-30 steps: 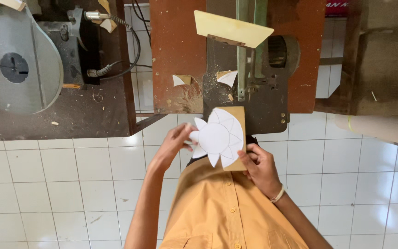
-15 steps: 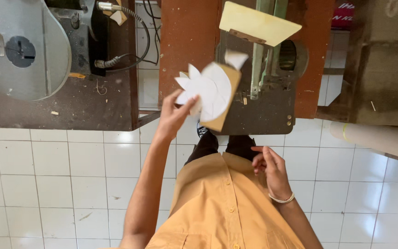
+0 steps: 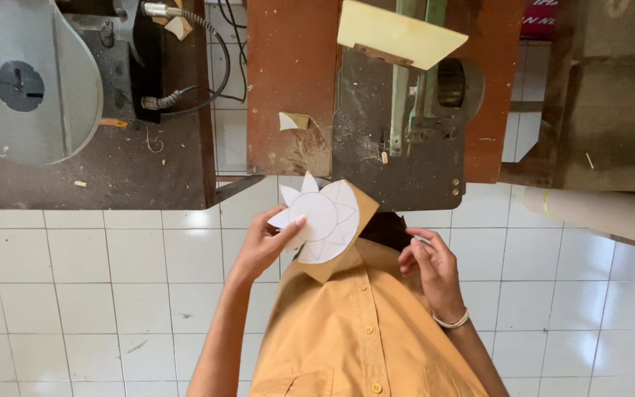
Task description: The person uses a bandsaw to cut a flower-shaped pattern drawn on a piece of wood. They guide the wood along the blade, rotating it to follow the curved lines of the design. The person removes small offcuts as they progress and continues cutting until the shape is nearly complete.
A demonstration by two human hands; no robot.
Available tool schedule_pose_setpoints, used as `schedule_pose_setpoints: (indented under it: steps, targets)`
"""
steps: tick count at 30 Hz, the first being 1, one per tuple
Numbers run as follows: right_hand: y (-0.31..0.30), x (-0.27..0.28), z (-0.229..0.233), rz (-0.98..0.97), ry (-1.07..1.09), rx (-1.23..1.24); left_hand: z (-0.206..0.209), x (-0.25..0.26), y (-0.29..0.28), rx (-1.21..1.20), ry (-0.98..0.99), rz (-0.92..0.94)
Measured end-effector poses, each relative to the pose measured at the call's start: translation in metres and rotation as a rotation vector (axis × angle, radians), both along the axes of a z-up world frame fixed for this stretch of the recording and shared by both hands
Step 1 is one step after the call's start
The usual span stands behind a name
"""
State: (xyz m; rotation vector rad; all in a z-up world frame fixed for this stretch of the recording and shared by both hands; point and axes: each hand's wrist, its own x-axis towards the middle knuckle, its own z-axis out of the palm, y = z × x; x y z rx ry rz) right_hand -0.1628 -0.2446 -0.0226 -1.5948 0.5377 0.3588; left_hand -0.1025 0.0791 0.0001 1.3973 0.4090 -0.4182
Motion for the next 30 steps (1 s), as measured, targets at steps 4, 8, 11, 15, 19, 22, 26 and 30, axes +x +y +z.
schedule_pose_setpoints:
  steps: [4,8,11,15,19,22,26,30]
  targets:
    - [0.005,0.012,0.011,0.194,-0.270,-0.365,-0.043,-0.005,-0.021,-0.010,-0.031,0.004]
    - [0.005,0.036,0.006,0.304,-0.488,-0.599,-0.021,0.009,-0.041,0.157,-0.132,-0.100]
    - [0.003,0.047,-0.002,0.323,-0.533,-0.650,-0.005,0.013,-0.051,0.206,-0.137,-0.097]
    - [-0.002,0.051,0.002,0.285,-0.515,-0.512,-0.001,0.015,-0.065,0.241,-0.104,-0.018]
    - [-0.015,0.042,0.004,0.189,-0.508,-0.433,-0.006,0.017,-0.080,0.264,-0.091,0.009]
    - [-0.027,0.033,0.000,0.075,-0.474,-0.370,0.003,0.010,-0.079,0.199,-0.060,-0.049]
    - [-0.025,0.026,-0.007,0.043,-0.379,-0.278,-0.003,-0.001,-0.076,0.149,-0.080,-0.003]
    - [-0.010,0.028,0.002,0.152,-0.257,-0.103,-0.025,-0.007,-0.074,0.180,-0.073,0.155]
